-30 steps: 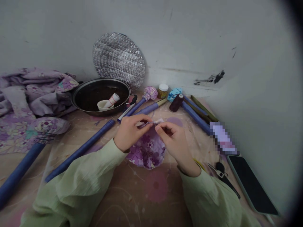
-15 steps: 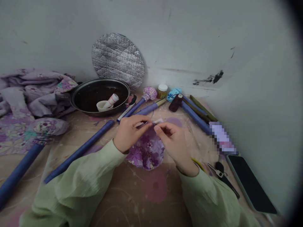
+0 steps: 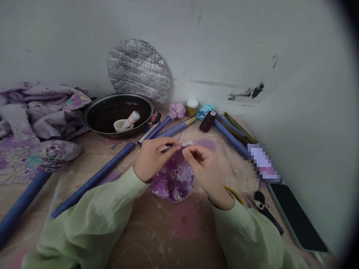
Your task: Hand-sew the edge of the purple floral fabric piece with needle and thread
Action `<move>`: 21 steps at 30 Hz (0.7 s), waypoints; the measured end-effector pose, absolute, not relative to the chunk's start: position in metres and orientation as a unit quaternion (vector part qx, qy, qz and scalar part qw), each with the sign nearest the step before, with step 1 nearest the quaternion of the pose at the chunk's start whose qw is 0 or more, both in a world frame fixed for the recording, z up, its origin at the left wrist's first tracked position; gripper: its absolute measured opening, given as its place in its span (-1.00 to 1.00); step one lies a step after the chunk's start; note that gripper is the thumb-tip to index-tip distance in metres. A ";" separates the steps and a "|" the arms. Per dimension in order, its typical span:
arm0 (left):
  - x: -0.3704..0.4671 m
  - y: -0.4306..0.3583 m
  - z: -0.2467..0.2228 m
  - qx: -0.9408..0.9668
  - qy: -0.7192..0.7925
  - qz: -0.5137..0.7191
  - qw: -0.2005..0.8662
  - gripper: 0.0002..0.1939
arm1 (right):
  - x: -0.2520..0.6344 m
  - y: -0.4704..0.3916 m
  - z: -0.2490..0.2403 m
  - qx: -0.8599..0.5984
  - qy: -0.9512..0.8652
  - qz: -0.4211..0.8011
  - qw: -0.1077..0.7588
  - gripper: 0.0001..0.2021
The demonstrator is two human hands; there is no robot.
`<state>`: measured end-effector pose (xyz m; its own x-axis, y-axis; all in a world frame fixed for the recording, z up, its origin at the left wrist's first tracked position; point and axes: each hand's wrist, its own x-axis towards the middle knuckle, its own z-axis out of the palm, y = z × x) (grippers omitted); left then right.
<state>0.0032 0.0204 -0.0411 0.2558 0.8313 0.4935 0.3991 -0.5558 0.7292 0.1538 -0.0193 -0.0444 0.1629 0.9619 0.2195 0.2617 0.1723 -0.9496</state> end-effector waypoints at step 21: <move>0.004 0.020 -0.044 0.787 0.347 0.482 0.167 -0.93 | 0.153 -0.019 -0.049 -0.536 -0.551 0.325 0.551 -0.87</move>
<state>0.0042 0.0202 -0.0442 0.2945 0.7075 0.6425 0.3863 -0.7030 0.5971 0.1531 -0.0187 -0.0488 0.1814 0.9487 0.2589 0.2318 0.2146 -0.9488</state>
